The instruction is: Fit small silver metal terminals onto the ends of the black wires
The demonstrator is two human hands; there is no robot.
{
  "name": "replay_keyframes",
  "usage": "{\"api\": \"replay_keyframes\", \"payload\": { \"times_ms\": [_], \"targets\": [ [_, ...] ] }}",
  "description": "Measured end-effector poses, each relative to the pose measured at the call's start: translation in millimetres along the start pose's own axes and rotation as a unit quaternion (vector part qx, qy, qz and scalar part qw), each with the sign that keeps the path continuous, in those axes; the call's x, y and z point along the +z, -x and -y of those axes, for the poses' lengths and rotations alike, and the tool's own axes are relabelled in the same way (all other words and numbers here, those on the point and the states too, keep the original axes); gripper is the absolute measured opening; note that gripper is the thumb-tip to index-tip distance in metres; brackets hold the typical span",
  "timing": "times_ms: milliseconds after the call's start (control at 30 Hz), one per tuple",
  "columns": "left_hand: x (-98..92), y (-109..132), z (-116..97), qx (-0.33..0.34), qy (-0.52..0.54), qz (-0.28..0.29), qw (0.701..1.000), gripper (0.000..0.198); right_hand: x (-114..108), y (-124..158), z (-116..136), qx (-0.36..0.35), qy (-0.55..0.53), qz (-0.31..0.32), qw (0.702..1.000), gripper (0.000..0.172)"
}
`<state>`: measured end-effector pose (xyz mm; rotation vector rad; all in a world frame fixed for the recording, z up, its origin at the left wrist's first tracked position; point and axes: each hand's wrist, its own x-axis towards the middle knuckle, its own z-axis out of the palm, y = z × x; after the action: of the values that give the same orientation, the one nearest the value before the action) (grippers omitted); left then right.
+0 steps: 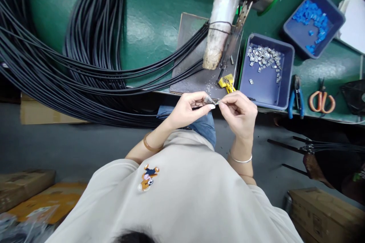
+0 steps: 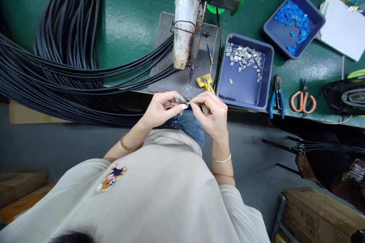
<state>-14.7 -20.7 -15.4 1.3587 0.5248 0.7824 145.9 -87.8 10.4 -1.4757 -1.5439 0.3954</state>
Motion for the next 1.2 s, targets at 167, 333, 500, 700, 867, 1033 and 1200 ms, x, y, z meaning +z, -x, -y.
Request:
{"api": "replay_keyframes", "payload": {
  "times_ms": [167,333,500,700,867,1033,1200],
  "targets": [
    [-2.4,0.7,-1.9,-0.037,0.067,0.009,0.997,0.018,1.4,2.5,-4.5,0.066,-0.059,-0.062,0.994,0.009],
    [-1.5,0.3,-0.7,-0.055,0.087,0.027,0.994,0.020,1.4,0.2,-4.3,0.071,-0.049,-0.009,0.996,0.010],
    [-0.8,-1.6,-3.2,-0.061,0.104,0.005,0.993,0.024,1.9,0.3,-4.2,0.092,-0.085,0.024,0.992,0.016],
    [0.4,-1.4,-4.3,-0.073,0.097,0.010,0.993,0.028,2.5,0.2,-3.7,0.100,-0.069,0.010,0.993,0.015],
    [1.2,-0.9,-2.7,-0.064,0.102,0.012,0.993,0.028,-0.3,-0.5,-3.6,0.097,-0.088,0.040,0.991,0.017],
    [4.0,-1.5,-1.0,-0.048,0.123,-0.018,0.991,0.028,3.5,0.9,-4.3,0.107,-0.111,0.030,0.988,0.018],
    [5.3,-2.7,-1.5,-0.054,0.126,-0.034,0.990,0.033,10.4,2.5,-0.4,0.082,-0.029,-0.044,0.995,0.017]
  ]
}}
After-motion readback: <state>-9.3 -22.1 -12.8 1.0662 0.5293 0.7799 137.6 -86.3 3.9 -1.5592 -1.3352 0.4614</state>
